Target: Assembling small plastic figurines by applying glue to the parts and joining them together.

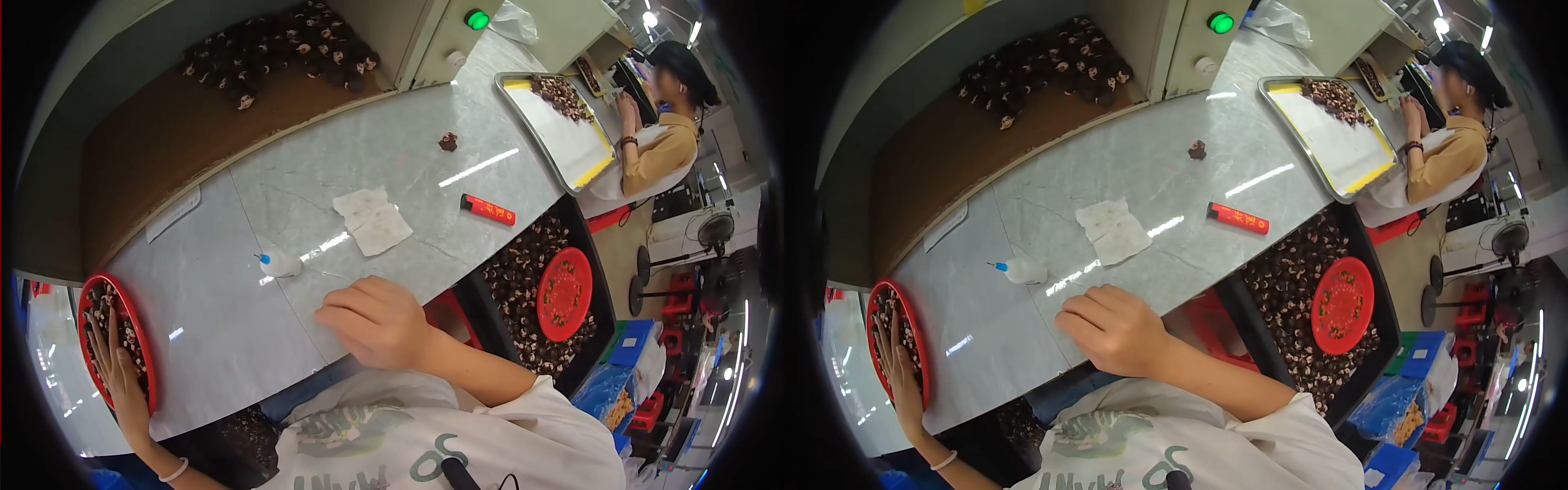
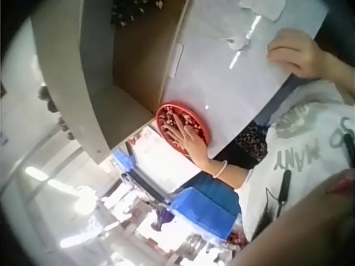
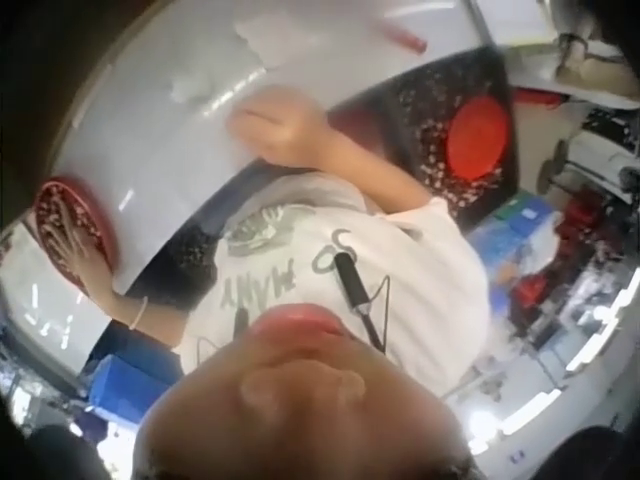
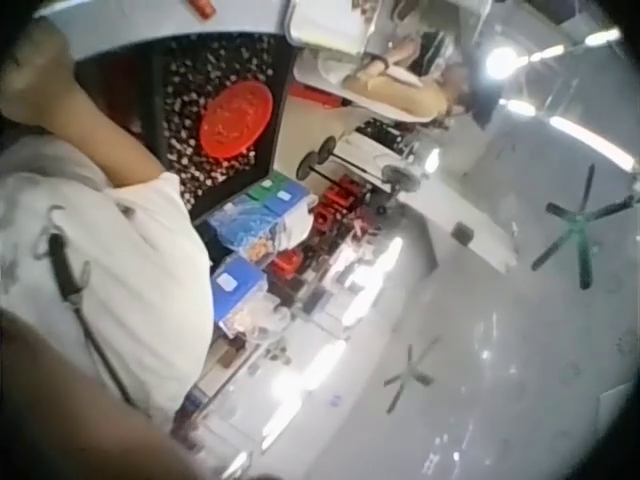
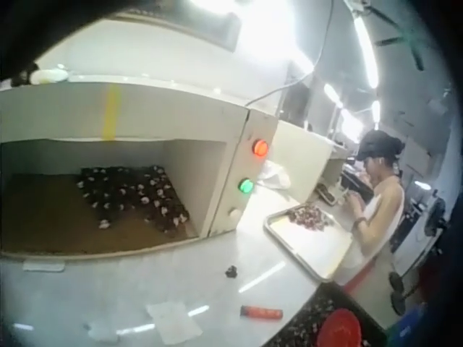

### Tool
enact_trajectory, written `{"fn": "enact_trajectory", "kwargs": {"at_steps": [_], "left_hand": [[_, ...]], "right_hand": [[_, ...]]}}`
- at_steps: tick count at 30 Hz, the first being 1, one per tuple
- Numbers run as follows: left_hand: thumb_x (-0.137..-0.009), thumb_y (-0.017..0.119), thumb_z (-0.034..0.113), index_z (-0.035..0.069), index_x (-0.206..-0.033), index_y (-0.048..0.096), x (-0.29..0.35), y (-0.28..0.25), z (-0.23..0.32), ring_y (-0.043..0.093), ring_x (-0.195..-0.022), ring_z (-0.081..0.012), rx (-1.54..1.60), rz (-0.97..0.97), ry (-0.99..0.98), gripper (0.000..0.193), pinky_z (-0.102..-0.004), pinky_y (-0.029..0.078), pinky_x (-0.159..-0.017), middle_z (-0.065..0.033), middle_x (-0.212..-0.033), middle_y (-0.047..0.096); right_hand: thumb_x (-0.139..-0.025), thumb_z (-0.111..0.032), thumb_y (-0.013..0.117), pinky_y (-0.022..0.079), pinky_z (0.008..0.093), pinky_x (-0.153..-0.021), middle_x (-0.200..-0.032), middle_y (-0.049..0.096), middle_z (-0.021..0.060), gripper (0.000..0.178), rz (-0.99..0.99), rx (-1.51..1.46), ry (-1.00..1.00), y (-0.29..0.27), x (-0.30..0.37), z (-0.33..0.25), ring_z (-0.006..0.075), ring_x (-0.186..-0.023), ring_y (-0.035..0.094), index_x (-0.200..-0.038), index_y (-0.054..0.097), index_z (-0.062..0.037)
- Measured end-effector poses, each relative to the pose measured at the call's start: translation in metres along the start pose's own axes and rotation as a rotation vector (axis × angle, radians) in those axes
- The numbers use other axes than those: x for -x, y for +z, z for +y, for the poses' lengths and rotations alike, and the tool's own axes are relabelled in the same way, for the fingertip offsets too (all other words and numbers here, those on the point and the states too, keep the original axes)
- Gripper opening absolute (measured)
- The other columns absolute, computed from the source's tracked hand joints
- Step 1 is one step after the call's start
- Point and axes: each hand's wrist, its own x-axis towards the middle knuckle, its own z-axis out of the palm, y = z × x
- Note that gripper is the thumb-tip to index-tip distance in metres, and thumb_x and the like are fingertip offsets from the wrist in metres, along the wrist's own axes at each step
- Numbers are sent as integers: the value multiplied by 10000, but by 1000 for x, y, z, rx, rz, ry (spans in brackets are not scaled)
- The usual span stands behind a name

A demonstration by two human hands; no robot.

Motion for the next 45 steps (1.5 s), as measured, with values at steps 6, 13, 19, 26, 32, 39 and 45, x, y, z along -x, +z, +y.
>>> {"fn": "enact_trajectory", "kwargs": {"at_steps": [6,13,19,26,32,39,45], "left_hand": [[-901,294,347,168,-1315,365,-1,-14,-22,172,-1310,-263,147,-180,33,456,-394,109,-1065,-75,-1409,235],[-927,252,340,149,-1335,323,2,-2,-15,173,-1313,-234,-65,-17,3,456,-366,107,-1063,-74,-1409,237],[-925,233,366,179,-1349,290,-1,10,-29,179,-1309,-233,-166,54,-53,467,-386,114,-1063,-61,-1398,255],[-927,254,323,151,-1355,268,-2,-5,-17,182,-1305,-237,-52,-15,-41,462,-377,123,-1057,-75,-1397,248],[-888,431,218,46,-1189,469,-41,-64,8,432,-1147,-299,-70,-181,-153,349,-347,340,-931,-169,-1237,450],[-895,411,161,26,-1092,530,-195,-38,139,523,-992,-207,246,-240,591,267,-282,375,-886,-101,-1068,570],[-806,553,100,68,-997,561,-313,53,148,521,-890,-175,594,-160,596,194,-284,401,-813,-84,-908,570]], "right_hand": [[-515,28,601,413,279,-521,-794,566,42,282,-13,-11,11,0,0,-1,190,-607,506,-785,579,-50],[-504,30,600,411,273,-511,-787,567,48,273,-16,4,6,0,-2,-1,187,-588,501,-768,580,-40],[-497,26,601,408,270,-499,-773,568,56,269,-1,10,2,1,-4,0,189,-569,504,-760,583,-30],[-515,-7,595,409,273,-498,-757,570,56,230,16,10,-3,1,-5,-1,187,-570,509,-744,590,-31],[-544,-31,589,401,268,-497,-755,575,49,178,-16,58,-22,4,-3,-1,184,-570,509,-722,595,-40],[-522,-23,596,395,261,-496,-749,574,46,213,-3,80,-13,-6,-1,3,178,-567,508,-733,600,-46],[-510,-17,595,384,260,-485,-748,570,45,227,22,49,-3,-1,-1,3,173,-558,504,-735,595,-45]]}}
